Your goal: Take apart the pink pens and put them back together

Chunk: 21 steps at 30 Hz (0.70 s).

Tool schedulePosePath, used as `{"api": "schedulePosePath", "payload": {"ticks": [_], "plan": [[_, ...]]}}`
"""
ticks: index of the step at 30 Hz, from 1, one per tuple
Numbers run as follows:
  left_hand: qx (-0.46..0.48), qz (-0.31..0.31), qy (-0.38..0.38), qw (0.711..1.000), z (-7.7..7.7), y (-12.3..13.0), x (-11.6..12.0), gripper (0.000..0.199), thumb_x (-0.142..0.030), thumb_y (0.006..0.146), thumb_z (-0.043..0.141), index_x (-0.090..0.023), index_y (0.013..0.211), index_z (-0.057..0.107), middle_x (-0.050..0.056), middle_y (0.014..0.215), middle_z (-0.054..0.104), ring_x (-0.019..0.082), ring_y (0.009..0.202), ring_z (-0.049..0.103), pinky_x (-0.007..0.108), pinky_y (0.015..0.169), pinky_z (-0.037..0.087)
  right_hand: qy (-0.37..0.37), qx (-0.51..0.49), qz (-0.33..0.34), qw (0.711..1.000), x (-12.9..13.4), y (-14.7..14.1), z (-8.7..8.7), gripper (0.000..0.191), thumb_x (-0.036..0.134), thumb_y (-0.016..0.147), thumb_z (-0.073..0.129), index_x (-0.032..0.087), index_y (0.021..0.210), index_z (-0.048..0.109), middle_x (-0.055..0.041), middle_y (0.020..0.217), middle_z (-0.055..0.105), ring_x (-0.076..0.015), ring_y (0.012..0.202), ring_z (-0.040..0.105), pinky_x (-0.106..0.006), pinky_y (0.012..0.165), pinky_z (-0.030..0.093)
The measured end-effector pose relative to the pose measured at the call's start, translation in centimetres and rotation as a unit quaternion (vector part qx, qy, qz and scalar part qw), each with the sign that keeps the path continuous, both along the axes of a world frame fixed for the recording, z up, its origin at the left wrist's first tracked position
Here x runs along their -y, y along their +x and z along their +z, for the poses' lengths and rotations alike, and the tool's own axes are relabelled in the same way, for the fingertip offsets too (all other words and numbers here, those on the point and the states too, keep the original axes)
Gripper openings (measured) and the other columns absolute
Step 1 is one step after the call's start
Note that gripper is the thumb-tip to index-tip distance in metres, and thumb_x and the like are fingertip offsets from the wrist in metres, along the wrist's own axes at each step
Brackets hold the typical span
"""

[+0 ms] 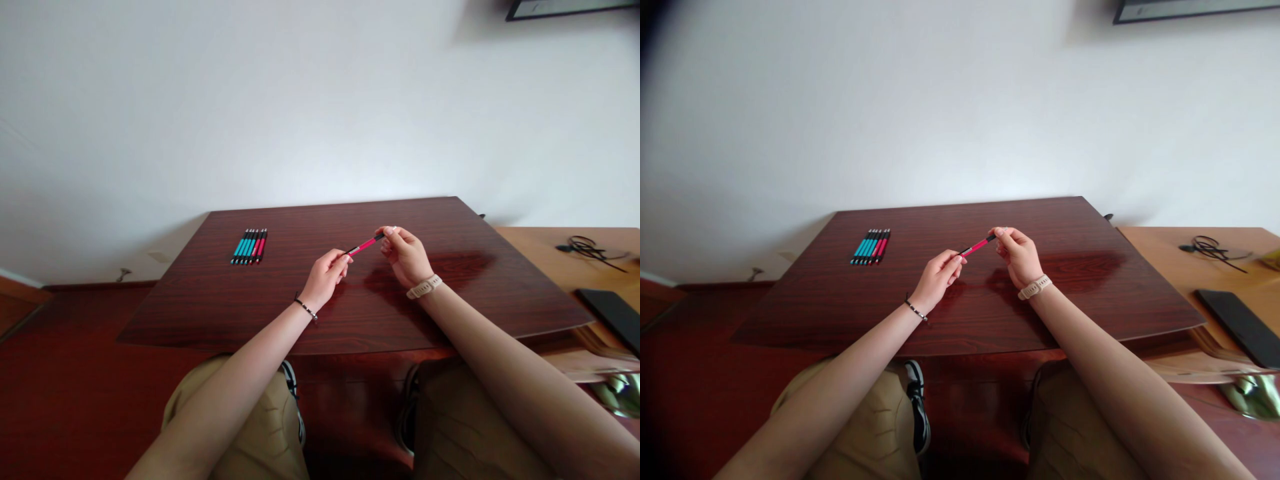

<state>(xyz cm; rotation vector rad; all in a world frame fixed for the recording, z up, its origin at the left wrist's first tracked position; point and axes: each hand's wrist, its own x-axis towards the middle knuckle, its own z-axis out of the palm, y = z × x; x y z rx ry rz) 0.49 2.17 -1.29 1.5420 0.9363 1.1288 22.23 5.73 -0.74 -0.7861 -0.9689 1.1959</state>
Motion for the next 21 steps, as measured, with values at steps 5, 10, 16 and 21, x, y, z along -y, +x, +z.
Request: {"api": "schedulePosePath", "payload": {"ticks": [5,10,16,21], "plan": [[0.01,-0.005,-0.012,1.0,0.0,0.1,0.1,0.033,-0.048,0.104,0.059,-0.017,0.099,0.068,-0.002,0.072,0.055,0.009,0.056,0.045,0.023,0.052,0.033,-0.006,-0.003,0.003,1.0,0.1,-0.1,0.0,0.036,0.052,0.078,0.093,0.022,0.076,0.073,-0.0001,0.082,0.064,-0.0094,0.064,0.045,-0.023,0.056,0.045],[0.033,-0.006,-0.033,0.999,0.0,0.3,0.1,0.041,-0.055,0.104,0.057,-0.017,0.094,0.067,-0.002,0.068,0.053,0.009,0.056,0.045,0.023,0.051,0.032,-0.015,0.014,0.005,1.0,0.4,-0.2,0.2,0.032,0.055,0.082,0.088,0.025,0.09,0.079,-0.0001,0.088,0.068,-0.0098,0.065,0.051,-0.023,0.058,0.05],[0.016,-0.004,-0.043,0.999,0.0,0.4,0.2,0.055,-0.061,0.108,0.044,-0.016,0.085,0.065,-0.001,0.061,0.051,0.01,0.054,0.044,0.024,0.052,0.032,-0.008,0.025,0.072,0.997,1.2,-0.7,0.5,0.029,0.046,0.084,0.089,0.029,0.106,0.081,-0.002,0.121,0.078,-0.0106,0.076,0.062,-0.025,0.074,0.058],[-0.031,-0.018,-0.02,0.999,0.2,0.4,0.6,0.057,-0.061,0.109,0.04,-0.017,0.084,0.064,-0.002,0.06,0.05,0.012,0.055,0.046,0.025,0.057,0.037,-0.018,0.061,0.086,0.994,1.4,-1.0,0.3,0.039,0.048,0.087,0.086,0.029,0.12,0.079,-0.003,0.114,0.081,-0.0115,0.076,0.065,-0.027,0.078,0.059]]}}
